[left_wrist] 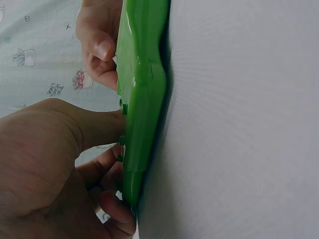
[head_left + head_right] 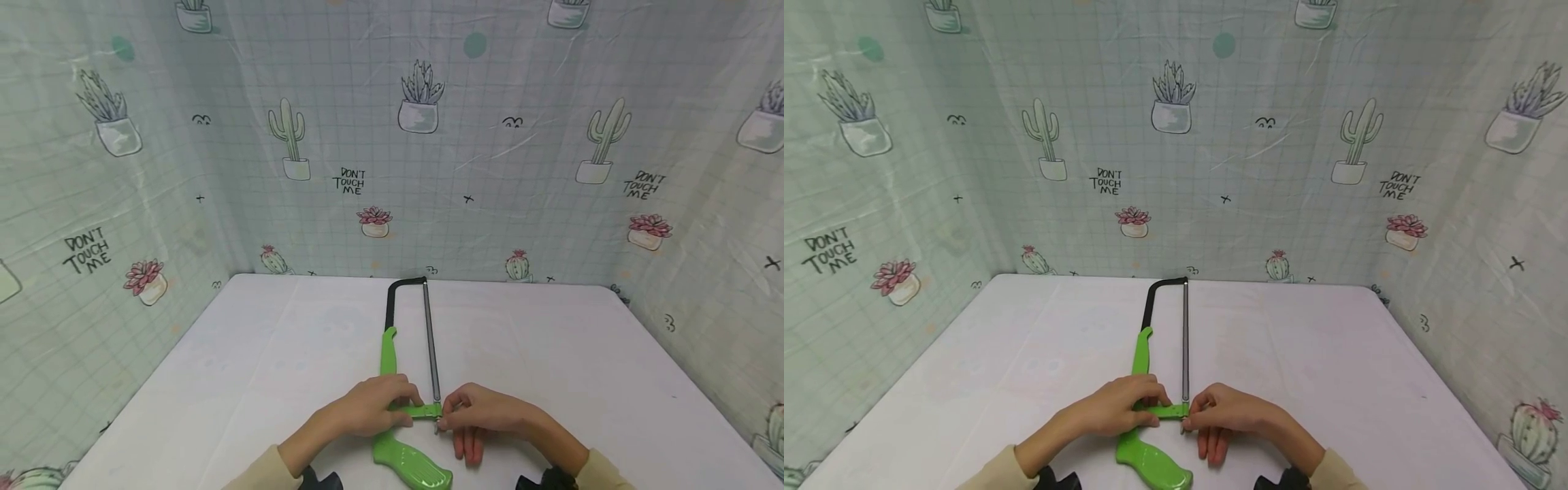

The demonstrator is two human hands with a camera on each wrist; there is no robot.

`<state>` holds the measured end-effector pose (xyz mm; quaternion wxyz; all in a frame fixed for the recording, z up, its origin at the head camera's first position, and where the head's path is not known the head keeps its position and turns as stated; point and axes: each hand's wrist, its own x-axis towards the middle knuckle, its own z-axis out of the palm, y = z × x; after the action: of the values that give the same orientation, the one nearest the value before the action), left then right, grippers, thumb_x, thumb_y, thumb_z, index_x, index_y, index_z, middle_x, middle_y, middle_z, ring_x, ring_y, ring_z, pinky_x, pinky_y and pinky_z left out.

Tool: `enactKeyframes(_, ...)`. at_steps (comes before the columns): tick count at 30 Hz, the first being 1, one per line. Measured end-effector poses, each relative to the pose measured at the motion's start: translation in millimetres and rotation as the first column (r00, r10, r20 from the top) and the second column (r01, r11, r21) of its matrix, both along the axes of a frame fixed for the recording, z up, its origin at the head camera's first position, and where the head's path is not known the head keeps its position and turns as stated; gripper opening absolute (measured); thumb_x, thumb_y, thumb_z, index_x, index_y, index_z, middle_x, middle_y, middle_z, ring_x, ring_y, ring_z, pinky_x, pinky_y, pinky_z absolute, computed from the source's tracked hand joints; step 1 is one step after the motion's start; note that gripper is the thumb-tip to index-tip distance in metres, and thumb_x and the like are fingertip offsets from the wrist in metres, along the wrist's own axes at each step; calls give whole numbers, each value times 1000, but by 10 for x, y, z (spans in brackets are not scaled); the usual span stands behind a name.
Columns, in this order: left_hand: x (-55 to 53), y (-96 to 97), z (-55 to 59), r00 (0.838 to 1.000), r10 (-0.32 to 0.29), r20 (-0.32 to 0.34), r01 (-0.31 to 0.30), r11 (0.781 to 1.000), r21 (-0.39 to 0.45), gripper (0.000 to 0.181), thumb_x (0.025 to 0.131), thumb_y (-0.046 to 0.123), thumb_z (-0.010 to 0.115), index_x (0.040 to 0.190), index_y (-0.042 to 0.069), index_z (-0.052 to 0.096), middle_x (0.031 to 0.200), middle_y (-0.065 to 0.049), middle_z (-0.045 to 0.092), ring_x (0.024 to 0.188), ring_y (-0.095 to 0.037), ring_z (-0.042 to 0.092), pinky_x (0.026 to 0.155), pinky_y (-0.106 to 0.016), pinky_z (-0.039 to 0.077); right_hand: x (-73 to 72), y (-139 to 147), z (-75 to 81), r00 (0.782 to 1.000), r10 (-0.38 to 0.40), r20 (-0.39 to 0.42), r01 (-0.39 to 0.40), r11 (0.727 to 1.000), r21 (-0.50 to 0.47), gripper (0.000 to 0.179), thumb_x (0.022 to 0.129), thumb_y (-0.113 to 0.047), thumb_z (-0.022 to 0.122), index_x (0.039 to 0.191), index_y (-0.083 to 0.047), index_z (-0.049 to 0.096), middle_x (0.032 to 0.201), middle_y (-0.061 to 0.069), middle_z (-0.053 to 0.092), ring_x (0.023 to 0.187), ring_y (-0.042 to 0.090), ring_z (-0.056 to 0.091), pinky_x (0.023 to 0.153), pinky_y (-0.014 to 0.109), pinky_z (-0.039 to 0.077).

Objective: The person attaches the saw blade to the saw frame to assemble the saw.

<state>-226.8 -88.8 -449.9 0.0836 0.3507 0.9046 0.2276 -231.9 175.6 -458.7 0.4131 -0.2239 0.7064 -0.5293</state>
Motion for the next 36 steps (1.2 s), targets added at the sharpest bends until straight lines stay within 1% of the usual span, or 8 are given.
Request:
enactKeyframes(7,-17,7,-5,1000,0,-2,0,1000,-6,21,93,34,74,114,30,73,102,17,63,85,1,50,76,-20,44,0,25,9,1000,12,3,-12,1000,-10,17,99,-19,62,102,-3,64,70,1,73,53,4,68,53,21,55)
enactKeyframes(19,-7,4,-14,1000,7,-7,-7,1000,-9,20,93,34,74,113,30,73,100,18,62,84,1,49,75,-20,43,1,22,2,1000,7,5,-7,1000,-7,18,100,-19,60,105,-2,65,70,2,73,53,5,68,53,21,55)
enactKeyframes(26,-4,1,-11,1000,3,-13,-3,1000,-4,20,93,33,74,113,29,73,101,17,63,85,2,50,76,-20,44,-10,25,-11,1000,20,4,-20,1000,-18,18,101,-18,58,106,-2,65,69,2,72,53,5,68,52,21,55)
enactKeyframes(31,-8,0,-12,1000,0,-4,0,1000,3,20,93,33,74,113,29,73,101,17,63,84,2,50,74,-19,43,-17,32,-31,1000,24,10,-23,999,-27,17,102,-17,58,106,-1,65,69,2,73,53,6,69,52,21,55)
enactKeyframes(36,-8,1,-16,1000,-4,-10,4,1000,5,20,93,33,74,113,29,73,102,17,63,84,1,50,74,-19,43,-16,34,-28,1000,21,14,-21,999,-33,15,101,-15,57,105,-2,64,70,2,73,53,6,69,52,22,55)
